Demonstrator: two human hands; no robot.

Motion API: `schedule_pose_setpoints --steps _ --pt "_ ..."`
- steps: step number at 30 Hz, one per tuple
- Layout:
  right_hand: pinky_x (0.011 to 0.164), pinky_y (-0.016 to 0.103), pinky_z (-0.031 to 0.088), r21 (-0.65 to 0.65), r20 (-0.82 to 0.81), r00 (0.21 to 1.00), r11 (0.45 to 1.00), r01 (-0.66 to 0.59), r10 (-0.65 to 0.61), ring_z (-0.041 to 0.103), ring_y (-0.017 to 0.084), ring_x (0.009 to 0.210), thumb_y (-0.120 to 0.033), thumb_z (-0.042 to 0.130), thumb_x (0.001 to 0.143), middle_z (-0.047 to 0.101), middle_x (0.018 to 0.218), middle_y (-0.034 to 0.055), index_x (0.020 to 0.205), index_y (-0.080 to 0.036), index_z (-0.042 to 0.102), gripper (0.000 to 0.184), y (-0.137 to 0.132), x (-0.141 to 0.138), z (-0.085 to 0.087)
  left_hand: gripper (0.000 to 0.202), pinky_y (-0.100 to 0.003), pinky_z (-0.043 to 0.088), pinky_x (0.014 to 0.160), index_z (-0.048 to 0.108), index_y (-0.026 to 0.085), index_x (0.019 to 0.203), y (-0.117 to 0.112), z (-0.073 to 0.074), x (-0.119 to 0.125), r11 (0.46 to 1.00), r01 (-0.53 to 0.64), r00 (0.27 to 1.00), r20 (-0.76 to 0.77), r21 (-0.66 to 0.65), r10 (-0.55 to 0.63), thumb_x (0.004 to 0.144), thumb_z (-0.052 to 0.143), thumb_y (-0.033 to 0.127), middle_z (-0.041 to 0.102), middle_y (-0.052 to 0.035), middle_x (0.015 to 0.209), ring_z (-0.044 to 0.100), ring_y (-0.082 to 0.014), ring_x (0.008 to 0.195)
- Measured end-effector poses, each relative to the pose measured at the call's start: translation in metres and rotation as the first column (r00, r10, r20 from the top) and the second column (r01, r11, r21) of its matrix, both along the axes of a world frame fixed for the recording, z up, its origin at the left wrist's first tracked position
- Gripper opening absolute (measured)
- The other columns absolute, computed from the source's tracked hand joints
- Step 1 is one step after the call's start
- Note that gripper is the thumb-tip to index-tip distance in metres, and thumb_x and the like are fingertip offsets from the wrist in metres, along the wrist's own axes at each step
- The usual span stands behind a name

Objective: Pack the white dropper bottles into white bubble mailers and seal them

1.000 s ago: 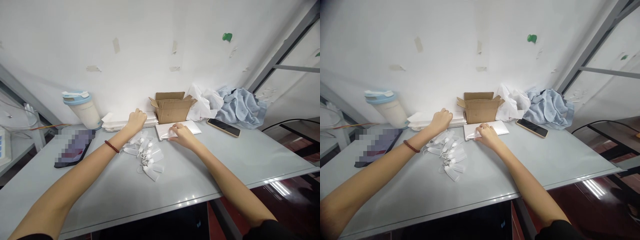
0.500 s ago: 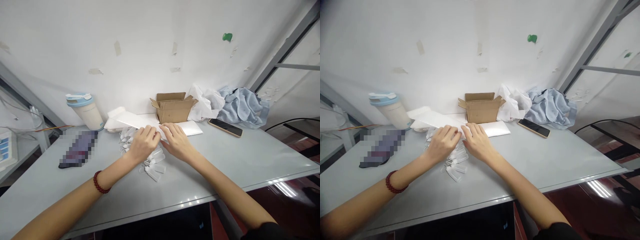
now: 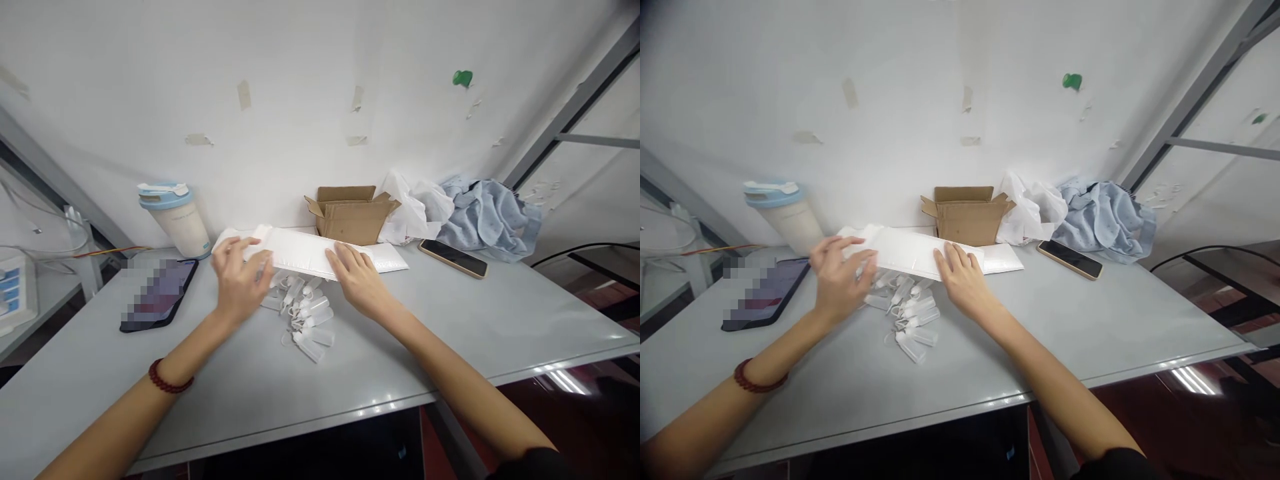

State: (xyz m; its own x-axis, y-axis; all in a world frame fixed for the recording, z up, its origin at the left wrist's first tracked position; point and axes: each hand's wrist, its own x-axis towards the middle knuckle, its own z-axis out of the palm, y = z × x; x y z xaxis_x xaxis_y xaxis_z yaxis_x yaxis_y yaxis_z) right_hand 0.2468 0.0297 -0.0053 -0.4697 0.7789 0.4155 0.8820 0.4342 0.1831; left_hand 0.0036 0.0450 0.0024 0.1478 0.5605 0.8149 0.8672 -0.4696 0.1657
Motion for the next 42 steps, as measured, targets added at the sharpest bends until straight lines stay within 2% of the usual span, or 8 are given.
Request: schedule_pose_setpoints --steps 2,4,8,10,16,22,30,42 --pt "0.096 0.048 0.037 0.015 0.02 1.0 1.0 -0.005 0.004 0.036 0.033 0.13 0.0 0.024 0.086 0.04 0.14 0.0244 0.137 -0.008 0.039 0.053 0.0 0.0 -0.001 0.023 -0.049 0.035 0.099 0.066 0.021 0.1 0.01 0.0 -0.017 0.992 -0.04 0.98 0.19 -0.116 0.061 0.081 0.056 0.028 0.059 -0.0123 0.119 0.043 -0.0323 0.121" --pt "0.096 0.048 0.036 0.037 0.033 0.999 0.999 -0.012 0.011 0.034 0.033 0.131 0.0 0.025 0.086 0.04 0.141 0.0237 0.137 -0.009 0.039 0.054 -0.001 -0.001 -0.003 0.037 -0.044 0.043 0.093 0.061 0.02 0.112 0.017 0.002 -0.03 0.944 0.092 0.895 0.441 -0.316 0.061 0.077 0.058 0.031 0.062 -0.011 0.115 0.053 -0.0285 0.112" --pt "0.097 0.05 0.036 0.08 0.055 0.998 0.996 -0.042 0.037 0.032 0.034 0.133 0.0 0.026 0.087 0.037 0.143 0.024 0.137 -0.01 0.038 0.052 -0.003 -0.004 -0.007 0.046 -0.032 0.051 0.078 0.063 0.013 0.11 0.021 0.008 -0.04 0.695 0.526 0.551 0.819 -0.49 0.161 0.067 0.065 0.029 0.071 -0.0085 0.093 0.064 -0.0217 0.088" --pt "0.098 0.052 0.035 0.085 0.062 0.997 0.995 -0.054 0.048 0.03 0.035 0.134 0.0 0.027 0.087 0.036 0.144 0.0242 0.138 -0.011 0.037 0.053 -0.005 -0.006 -0.008 0.041 -0.029 0.051 0.071 0.067 0.011 0.101 0.017 0.011 -0.037 0.595 0.643 0.471 0.862 -0.483 0.19 0.063 0.069 0.026 0.072 -0.0087 0.089 0.065 -0.0209 0.082" --pt "0.098 0.058 0.033 0.047 0.044 0.997 0.997 -0.068 0.066 0.025 0.037 0.136 0.002 0.034 0.08 0.03 0.146 0.0256 0.14 -0.012 0.031 0.062 -0.011 -0.01 -0.005 0.051 -0.03 0.052 0.07 0.065 0.012 0.108 -0.003 0.015 -0.015 0.422 0.784 0.424 0.889 -0.456 0.172 0.06 0.078 0.026 0.073 -0.0083 0.093 0.068 -0.0221 0.081" --pt "0.1 0.064 0.023 -0.024 0.0 0.987 0.986 -0.163 0.163 0.012 0.039 0.14 -0.019 0.052 0.075 0.017 0.151 0.026 0.143 -0.014 0.02 0.076 -0.021 -0.012 0.006 0.054 -0.036 0.054 0.078 0.062 0.017 0.115 -0.021 0.011 0.005 0.279 0.853 0.441 0.895 -0.441 0.064 0.064 0.078 0.029 0.072 -0.0082 0.1 0.068 -0.0236 0.087" --pt "0.102 0.063 0.015 -0.066 -0.071 0.961 0.96 -0.272 0.267 0.021 0.038 0.135 -0.037 0.057 0.074 0.025 0.144 0.0243 0.144 -0.018 0.02 0.081 -0.03 -0.019 0.004 0.038 -0.031 0.053 0.073 0.066 0.016 0.096 -0.037 0.009 0.023 0.275 0.835 0.5 0.866 -0.477 -0.016 0.064 0.078 0.034 0.072 -0.0056 0.091 0.067 -0.0223 0.085" --pt "0.101 0.056 0.019 0.004 -0.148 0.958 0.968 -0.249 0.247 0.03 0.036 0.124 -0.036 0.059 0.071 0.028 0.136 0.0162 0.138 -0.022 0.032 0.074 -0.03 -0.016 0.006 0.031 -0.026 0.047 0.058 0.065 0.018 0.07 -0.039 0.006 0.022 0.392 0.725 0.631 0.774 -0.566 -0.049 0.073 0.067 0.048 0.065 -0.0006 0.067 0.061 -0.0183 0.067"
